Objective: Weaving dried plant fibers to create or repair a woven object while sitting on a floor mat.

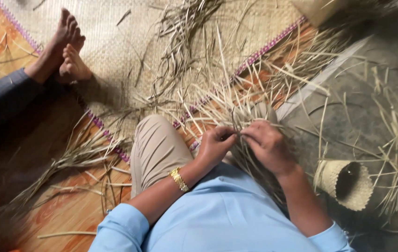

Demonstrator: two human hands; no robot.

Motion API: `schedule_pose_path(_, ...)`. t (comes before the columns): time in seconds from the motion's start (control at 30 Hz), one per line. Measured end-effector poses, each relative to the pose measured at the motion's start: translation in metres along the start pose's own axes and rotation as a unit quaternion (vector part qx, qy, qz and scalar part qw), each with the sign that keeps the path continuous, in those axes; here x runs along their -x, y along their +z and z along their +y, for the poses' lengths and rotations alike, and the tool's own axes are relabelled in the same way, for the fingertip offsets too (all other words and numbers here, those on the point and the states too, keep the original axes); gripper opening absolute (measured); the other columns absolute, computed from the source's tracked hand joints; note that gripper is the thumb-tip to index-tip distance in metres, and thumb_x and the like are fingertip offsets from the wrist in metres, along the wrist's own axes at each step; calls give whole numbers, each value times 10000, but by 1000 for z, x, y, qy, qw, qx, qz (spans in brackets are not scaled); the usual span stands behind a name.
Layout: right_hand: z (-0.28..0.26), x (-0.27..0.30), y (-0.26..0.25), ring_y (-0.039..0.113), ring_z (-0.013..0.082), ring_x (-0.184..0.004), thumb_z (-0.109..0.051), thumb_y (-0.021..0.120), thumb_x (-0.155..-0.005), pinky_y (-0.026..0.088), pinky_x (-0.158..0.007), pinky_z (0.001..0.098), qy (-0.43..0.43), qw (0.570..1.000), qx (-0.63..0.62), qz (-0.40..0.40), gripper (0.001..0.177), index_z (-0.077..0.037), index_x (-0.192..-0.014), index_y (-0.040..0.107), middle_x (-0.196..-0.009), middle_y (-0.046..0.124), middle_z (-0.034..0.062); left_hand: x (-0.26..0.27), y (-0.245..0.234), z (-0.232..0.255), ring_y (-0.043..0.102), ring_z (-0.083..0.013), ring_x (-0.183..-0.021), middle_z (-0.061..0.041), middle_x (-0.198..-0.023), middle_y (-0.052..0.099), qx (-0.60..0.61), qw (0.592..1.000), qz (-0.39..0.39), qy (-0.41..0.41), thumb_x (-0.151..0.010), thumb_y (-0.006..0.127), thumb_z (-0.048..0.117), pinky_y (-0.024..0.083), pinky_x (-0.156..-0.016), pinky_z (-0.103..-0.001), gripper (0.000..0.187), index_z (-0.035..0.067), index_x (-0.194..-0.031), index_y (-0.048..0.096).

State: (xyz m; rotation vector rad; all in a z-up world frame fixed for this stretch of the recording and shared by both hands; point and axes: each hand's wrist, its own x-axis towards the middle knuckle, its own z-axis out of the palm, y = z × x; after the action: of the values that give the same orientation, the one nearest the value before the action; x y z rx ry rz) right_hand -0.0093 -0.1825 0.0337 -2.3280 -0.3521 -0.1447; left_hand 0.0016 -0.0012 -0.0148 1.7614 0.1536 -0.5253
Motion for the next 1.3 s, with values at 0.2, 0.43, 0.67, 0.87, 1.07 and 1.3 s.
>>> schedule_pose_path(0.2, 2, 19, 20, 723, 225, -855, -134, 769, -855, 577, -756, 337, 33, 998, 36, 41, 104, -200, -931, 744, -945, 681, -8, 8, -4, 12, 750, -299, -817, -157, -794, 757, -4, 997, 6, 77, -823, 751, 207, 570, -734, -396, 205, 98, -990, 797)
schedule_pose_path(0.43, -10, 20, 20, 732, 200, -790, -78, 775, -805, 583, -698, 311, 70, 993, -7, 98, 102, -165, -818, 721, -878, 700, -14, 6, -5, 8, 749, -238, -897, -135, -900, 779, 36, 997, -23, 63, -845, 789, 209, 577, -818, -379, 212, 116, -1036, 788)
schedule_pose_path(0.67, -9, 14, 19, 728, 193, -806, -61, 762, -800, 586, -702, 313, 77, 993, 9, 87, 129, -157, -781, 678, -877, 706, -31, -1, -2, -4, 760, -242, -893, -89, -880, 785, -14, 998, -37, 39, -837, 799, 288, 583, -810, -361, 207, 159, -998, 791)
schedule_pose_path(0.87, 0, 10, 11, 712, 242, -855, -37, 780, -811, 561, -738, 343, 76, 995, -18, 60, 135, -131, -827, 685, -887, 697, 11, 7, -5, 3, 755, -289, -888, -105, -854, 774, -45, 998, -21, 33, -835, 776, 369, 589, -792, -399, 255, 171, -996, 786)
schedule_pose_path(1.07, -12, 6, -17, 714, 276, -855, -67, 763, -813, 558, -745, 371, 126, 992, -27, 7, 111, -138, -894, 733, -851, 716, 50, 8, -3, 7, 761, -259, -872, -101, -851, 777, -33, 999, -9, 41, -808, 787, 284, 601, -772, -355, 208, 162, -978, 790)
schedule_pose_path(1.3, 28, 32, -63, 696, 294, -779, -34, 711, -776, 548, -714, 402, 89, 987, 132, 6, 141, -169, -816, 712, -792, 681, 44, 12, -4, 15, 761, -260, -868, -131, -870, 776, -41, 997, -28, 65, -799, 784, 234, 610, -787, -365, 224, 109, -984, 788)
